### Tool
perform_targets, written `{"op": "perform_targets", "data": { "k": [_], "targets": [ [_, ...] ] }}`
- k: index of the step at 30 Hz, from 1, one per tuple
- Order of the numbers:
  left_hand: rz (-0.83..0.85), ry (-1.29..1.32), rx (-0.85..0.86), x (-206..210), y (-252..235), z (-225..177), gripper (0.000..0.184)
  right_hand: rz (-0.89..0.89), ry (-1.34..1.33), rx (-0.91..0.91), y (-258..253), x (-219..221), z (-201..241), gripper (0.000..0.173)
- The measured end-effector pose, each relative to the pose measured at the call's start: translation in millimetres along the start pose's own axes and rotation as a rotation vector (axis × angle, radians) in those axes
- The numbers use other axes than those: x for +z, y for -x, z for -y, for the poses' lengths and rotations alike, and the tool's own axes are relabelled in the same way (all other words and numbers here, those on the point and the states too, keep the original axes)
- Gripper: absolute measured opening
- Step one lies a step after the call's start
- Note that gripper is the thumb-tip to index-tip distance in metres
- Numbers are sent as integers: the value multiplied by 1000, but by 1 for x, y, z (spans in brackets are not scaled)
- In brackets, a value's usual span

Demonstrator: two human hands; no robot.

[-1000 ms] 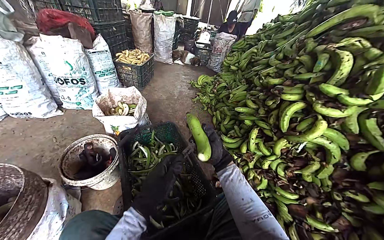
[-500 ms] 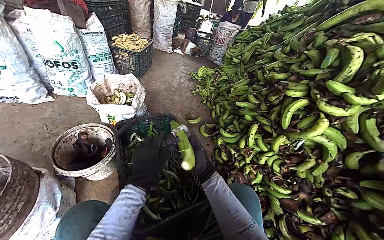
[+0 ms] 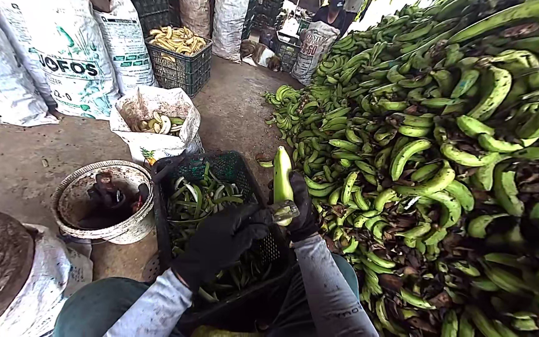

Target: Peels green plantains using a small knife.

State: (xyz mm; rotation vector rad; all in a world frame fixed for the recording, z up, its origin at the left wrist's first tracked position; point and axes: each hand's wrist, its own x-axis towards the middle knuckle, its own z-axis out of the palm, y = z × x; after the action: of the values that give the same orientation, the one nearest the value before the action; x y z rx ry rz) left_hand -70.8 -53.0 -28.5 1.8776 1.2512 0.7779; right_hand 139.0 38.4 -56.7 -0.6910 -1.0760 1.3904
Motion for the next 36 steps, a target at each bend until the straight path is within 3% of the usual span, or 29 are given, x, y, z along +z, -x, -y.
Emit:
{"op": "perform_targets", "data": {
  "k": [2,4,6,8,11,13,15,17,19,22,25,29,33,36],
  "targets": [
    [-66,-94,11,-1,-9,11,61,109,-105,50,3,4,-8,35],
    [-248,-261,-16,-7,-18,19,53,203,-205,136,13,9,-20,34],
    [-473,-359,-84,-19,-26,30,48,224,-141,186,30,17,-25,34],
    [-566,-335,-126,-34,-28,41,50,232,-146,207,38,18,-24,36],
    [-450,-137,-103,-35,-14,29,48,180,-232,194,24,8,-21,48],
    [-238,22,-36,-21,-3,20,49,114,-134,60,10,3,-14,47],
    [-95,44,11,-4,7,14,60,37,-20,-11,1,2,-6,45],
    [-57,15,56,6,8,14,64,22,-42,22,-3,5,-3,48],
    [-133,-85,74,5,-1,22,59,100,-119,100,2,7,-9,40],
    [-409,-313,14,-8,-17,34,49,247,-178,248,15,13,-23,40],
    [-564,-300,-115,-25,-26,46,48,274,-63,246,28,18,-17,36],
    [-479,-6,-125,-17,-14,29,47,104,58,25,18,16,-17,47],
    [-295,177,-76,19,5,12,57,-262,148,-254,-11,29,-5,47],
    [-339,166,-43,35,11,2,62,-525,208,-335,-17,51,16,44]
  ]
}}
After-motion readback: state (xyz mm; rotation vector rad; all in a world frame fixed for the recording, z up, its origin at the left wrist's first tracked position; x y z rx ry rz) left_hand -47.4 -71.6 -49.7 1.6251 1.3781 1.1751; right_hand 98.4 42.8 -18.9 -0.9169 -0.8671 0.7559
